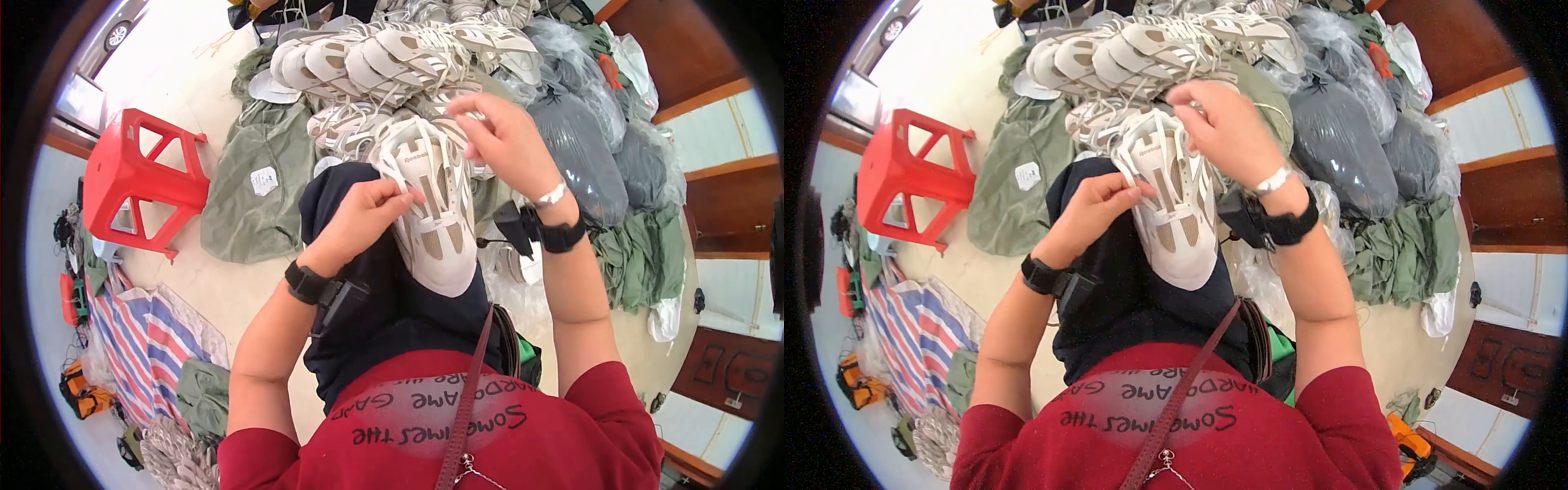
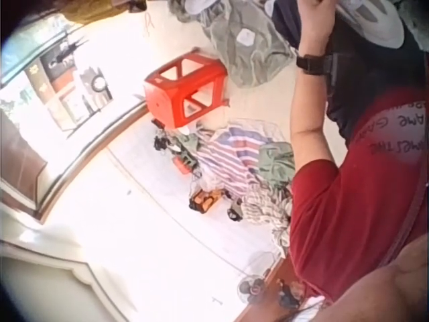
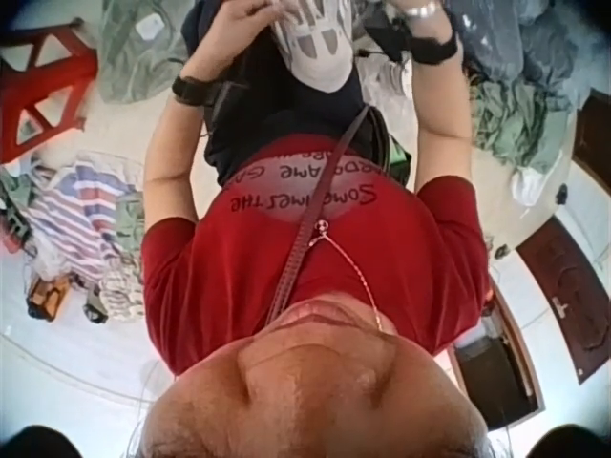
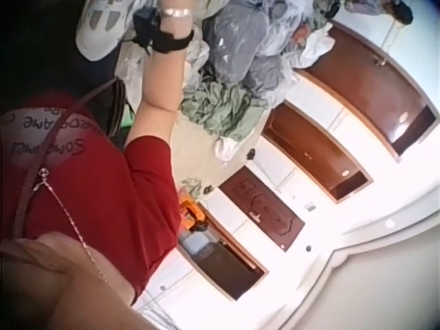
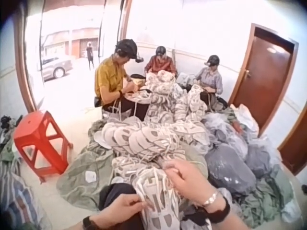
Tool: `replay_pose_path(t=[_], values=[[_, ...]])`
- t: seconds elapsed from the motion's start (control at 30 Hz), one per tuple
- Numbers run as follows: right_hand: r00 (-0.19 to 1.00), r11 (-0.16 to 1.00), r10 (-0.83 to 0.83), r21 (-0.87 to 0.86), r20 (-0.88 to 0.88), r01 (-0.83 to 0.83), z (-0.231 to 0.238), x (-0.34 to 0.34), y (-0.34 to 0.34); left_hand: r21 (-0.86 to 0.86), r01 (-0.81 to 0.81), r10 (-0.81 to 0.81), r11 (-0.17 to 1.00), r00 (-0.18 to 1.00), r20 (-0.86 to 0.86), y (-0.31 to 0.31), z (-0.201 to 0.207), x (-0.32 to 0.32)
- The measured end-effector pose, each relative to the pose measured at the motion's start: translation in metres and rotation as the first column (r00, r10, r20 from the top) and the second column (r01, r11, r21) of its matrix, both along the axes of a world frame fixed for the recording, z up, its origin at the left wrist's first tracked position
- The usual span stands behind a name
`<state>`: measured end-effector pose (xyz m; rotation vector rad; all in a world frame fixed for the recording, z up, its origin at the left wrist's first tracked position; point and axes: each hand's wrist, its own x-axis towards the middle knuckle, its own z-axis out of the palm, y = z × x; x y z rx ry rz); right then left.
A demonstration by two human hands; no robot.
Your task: Inserting and arranging laces into new athletic shoes.
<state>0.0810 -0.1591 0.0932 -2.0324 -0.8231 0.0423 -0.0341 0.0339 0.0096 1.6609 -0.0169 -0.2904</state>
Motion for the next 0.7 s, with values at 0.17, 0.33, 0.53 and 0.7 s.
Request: replay_pose_path(t=[0.17,0.33,0.53,0.7], values=[[0.916,0.995,0.022,-0.077,-0.401,-0.058,-0.027,-0.034,-0.029,-0.269,-0.080,0.094,0.960,0.995,0.040,0.008,0.005,0.002],[0.914,0.996,0.064,-0.033,-0.401,-0.085,-0.055,-0.060,-0.021,-0.152,-0.059,0.085,0.987,0.980,0.177,0.000,0.028,0.010],[0.841,0.993,0.062,0.120,-0.538,0.004,-0.035,-0.060,-0.018,0.069,0.035,-0.057,0.997,0.935,0.349,-0.025,0.049,0.016],[0.726,0.814,0.223,0.534,-0.651,0.228,-0.024,-0.047,-0.050,0.308,-0.136,-0.043,0.942,0.859,0.510,-0.017,0.026,0.016]])
